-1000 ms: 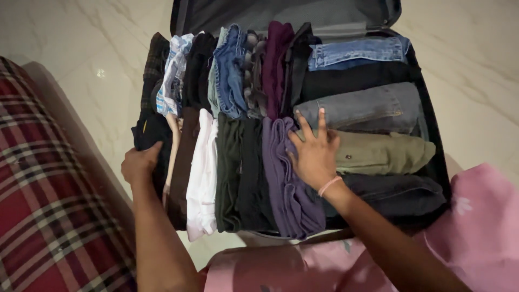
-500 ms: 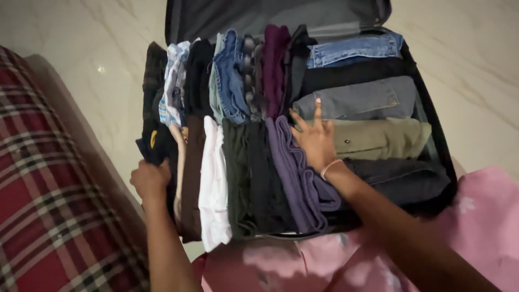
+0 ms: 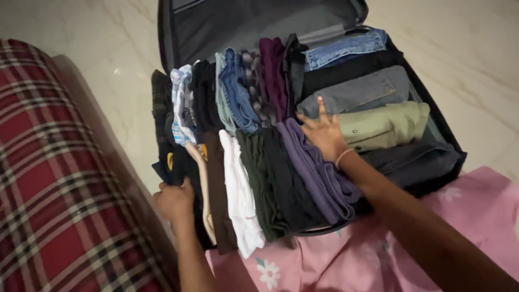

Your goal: Pack various items of clothing into a suitcase.

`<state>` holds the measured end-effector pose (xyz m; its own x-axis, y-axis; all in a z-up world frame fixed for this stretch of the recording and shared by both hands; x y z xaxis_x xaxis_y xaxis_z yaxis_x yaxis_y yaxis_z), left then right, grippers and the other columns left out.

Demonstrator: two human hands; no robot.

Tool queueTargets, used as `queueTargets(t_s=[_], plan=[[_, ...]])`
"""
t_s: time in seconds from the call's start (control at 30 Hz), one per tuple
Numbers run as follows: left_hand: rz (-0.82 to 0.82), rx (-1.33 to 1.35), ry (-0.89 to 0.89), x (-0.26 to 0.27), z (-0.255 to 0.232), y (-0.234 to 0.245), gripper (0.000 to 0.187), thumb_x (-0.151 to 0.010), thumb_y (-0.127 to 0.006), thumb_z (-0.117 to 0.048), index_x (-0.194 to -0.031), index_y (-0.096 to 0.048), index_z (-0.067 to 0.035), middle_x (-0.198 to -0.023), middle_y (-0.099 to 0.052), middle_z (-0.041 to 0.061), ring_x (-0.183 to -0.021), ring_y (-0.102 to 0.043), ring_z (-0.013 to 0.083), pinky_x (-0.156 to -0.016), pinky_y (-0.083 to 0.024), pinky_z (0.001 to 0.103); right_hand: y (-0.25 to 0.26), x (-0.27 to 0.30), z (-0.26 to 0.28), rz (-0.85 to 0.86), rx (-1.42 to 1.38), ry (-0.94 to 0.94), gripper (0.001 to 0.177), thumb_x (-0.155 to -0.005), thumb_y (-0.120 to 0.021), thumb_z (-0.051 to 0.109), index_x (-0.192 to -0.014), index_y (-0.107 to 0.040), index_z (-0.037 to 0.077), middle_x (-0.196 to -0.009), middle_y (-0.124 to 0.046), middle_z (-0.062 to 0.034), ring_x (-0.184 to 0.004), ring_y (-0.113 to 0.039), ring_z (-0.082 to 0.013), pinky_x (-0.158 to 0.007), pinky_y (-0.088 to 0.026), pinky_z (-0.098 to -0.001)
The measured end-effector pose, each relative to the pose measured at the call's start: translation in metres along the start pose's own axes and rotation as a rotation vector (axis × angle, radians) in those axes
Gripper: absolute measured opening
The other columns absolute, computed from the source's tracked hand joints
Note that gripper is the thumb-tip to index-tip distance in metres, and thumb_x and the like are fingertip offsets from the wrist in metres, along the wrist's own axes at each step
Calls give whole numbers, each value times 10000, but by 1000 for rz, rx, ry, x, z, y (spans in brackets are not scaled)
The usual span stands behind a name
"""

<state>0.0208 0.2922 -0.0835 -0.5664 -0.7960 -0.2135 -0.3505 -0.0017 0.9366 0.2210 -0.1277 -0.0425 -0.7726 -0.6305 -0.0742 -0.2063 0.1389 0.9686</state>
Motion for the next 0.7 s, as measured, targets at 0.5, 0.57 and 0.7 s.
queueTargets(t_s=[0.5,0.57,0.7], plan=[[144,181,-565,115,-168,116,1090,-681,-725,-773,-1531,-390,-179,-1574,-297,283,-1433,-248,538,-1135,-181,701,92,85,58,-230,-1029,40,865,-854,-745,422,-1565,-343,135,-1600,-278,-264,-1483,-303,-460,-1183,-312,-503],[114,137,-579,113,-171,113,1066,-703,-724,-755,-1533,-396,-173,-1562,-349,266,-1434,-277,549,-1151,-216,673,78,86,75,-159,-847,-141,882,-866,-720,427,-1602,-294,193,-1650,-206,-228,-1518,-246,-438,-1128,-274,-577],[114,72,-587,113,-177,108,1025,-741,-715,-721,-1546,-392,-174,-1557,-364,252,-1430,-278,557,-1135,-226,676,68,81,90,-217,-782,-166,894,-907,-674,477,-1620,-229,172,-1656,-162,-270,-1495,-247,-444,-1099,-270,-606]])
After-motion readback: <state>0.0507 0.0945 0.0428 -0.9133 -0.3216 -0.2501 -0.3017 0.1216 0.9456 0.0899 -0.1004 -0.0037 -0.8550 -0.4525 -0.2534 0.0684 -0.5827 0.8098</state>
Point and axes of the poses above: each hand's wrist, its own x-axis away from the middle knuckle, its own y-axis out of the back of the hand, z = x × y, the point moved 5 cm from there along -x, towards the middle knuckle
